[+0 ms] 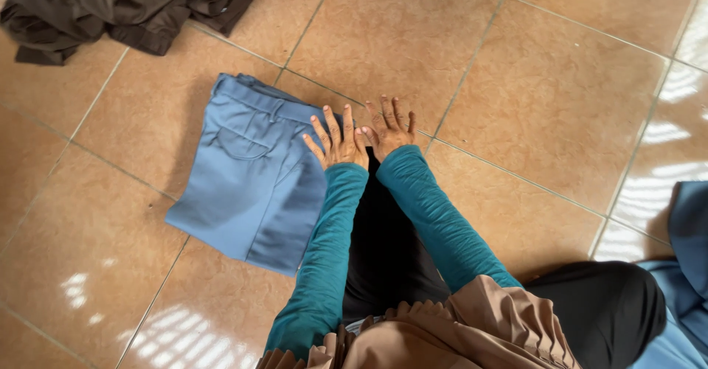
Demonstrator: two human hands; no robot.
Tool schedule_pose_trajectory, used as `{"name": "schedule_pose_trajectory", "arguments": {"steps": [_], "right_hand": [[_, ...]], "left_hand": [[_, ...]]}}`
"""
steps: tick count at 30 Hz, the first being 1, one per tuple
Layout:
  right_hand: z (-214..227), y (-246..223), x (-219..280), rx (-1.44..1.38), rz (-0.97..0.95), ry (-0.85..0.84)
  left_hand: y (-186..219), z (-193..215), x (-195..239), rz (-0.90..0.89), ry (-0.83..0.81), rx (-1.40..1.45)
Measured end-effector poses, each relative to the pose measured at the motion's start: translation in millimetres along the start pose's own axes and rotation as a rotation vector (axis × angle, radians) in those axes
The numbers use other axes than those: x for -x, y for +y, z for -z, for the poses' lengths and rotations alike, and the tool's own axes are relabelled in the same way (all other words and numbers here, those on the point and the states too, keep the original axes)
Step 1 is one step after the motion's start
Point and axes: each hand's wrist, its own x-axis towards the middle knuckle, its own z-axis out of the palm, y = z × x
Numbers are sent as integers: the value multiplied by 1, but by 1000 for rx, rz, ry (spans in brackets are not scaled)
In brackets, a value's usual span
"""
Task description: The person sits on a tiled floor and folds a pair of light blue trousers by hand. They smooth the fabric, fold the legs together, and then fold the garment into a compact rectangle before placing it on a stack.
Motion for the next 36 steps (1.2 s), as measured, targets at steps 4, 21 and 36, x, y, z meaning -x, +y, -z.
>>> {"name": "schedule_pose_trajectory", "arguments": {"steps": [4, 21, 36], "right_hand": [[7, 56, 22, -25, -122, 16], [2, 252, 116, -113, -544, 28], [-28, 397, 273, -64, -903, 362]], "left_hand": [[54, -5, 9, -87, -68, -5], [236, -75, 60, -415, -405, -213], [367, -152, 184, -803, -360, -319]]}}
